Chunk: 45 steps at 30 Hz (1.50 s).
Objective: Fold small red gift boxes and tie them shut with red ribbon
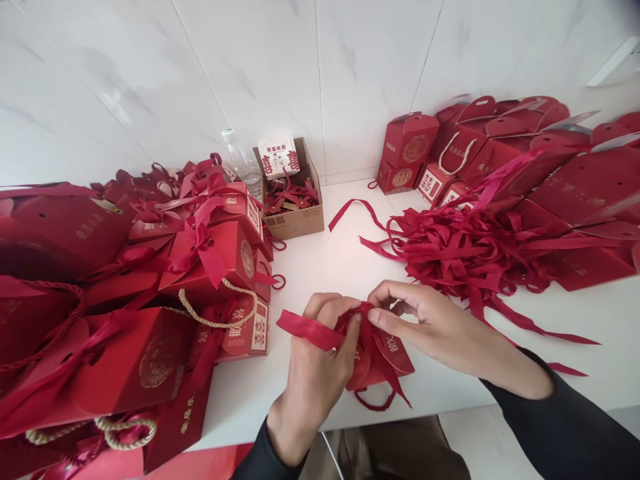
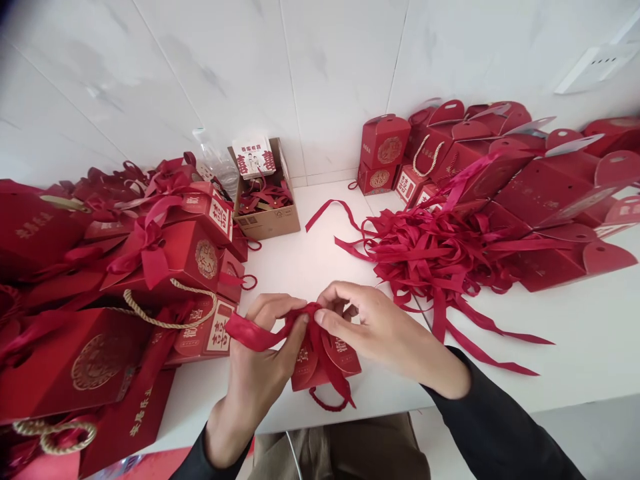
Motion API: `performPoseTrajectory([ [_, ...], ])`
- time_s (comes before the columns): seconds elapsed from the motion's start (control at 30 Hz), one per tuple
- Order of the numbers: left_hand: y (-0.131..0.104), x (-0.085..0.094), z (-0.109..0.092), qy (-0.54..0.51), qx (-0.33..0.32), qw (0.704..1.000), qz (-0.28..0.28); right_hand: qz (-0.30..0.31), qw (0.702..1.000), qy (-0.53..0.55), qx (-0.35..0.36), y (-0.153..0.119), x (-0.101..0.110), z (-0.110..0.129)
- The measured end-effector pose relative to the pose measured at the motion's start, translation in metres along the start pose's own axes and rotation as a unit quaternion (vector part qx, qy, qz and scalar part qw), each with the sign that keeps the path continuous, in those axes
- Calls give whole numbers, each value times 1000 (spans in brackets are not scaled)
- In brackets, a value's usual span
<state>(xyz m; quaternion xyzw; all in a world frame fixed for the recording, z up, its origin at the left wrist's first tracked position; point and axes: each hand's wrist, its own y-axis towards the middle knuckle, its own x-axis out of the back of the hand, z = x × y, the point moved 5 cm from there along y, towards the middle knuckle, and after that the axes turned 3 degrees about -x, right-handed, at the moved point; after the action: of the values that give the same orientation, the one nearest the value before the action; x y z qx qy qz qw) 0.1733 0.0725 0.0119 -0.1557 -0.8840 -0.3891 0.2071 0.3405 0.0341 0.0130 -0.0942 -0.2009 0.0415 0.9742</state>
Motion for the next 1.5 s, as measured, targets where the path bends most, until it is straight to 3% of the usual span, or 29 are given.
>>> performPoseTrajectory([
  [0.17,-7,-3,1,-46,24,998,21,-28,997,74,14,-3,7,1],
  [0.33,-13,-3,2,-71,24,997,8,-63,991,118,13,-3,15,8],
  [0.5,-22,2,-2,-56,30,998,-14,-115,993,-40,-6,-25,32,6],
  [0.67,-37,19,-2,20,64,998,2,-166,967,-192,13,-45,55,-5],
  [0.77,-48,28,8,53,137,989,13,-172,957,-235,11,-43,61,-21],
  [0.83,-56,30,16,20,215,976,13,-171,953,-250,6,-40,59,-34],
  [0.93,-70,25,25,-111,365,924,0,-199,944,-262,16,-37,52,-46],
  [1.03,-79,15,18,-233,438,868,14,-203,953,-225,-1,-38,40,-49],
  [1.13,-79,13,7,-238,462,854,15,-135,975,-176,-28,-38,22,-49],
  [1.23,-74,16,5,-191,473,860,-10,-100,980,-170,-30,-37,13,-46],
  [1.37,-67,12,13,-187,420,888,-4,-118,977,-174,-37,-37,13,-44],
  [1.5,-75,10,27,-179,387,905,8,-145,975,-158,-58,-41,15,-47],
])
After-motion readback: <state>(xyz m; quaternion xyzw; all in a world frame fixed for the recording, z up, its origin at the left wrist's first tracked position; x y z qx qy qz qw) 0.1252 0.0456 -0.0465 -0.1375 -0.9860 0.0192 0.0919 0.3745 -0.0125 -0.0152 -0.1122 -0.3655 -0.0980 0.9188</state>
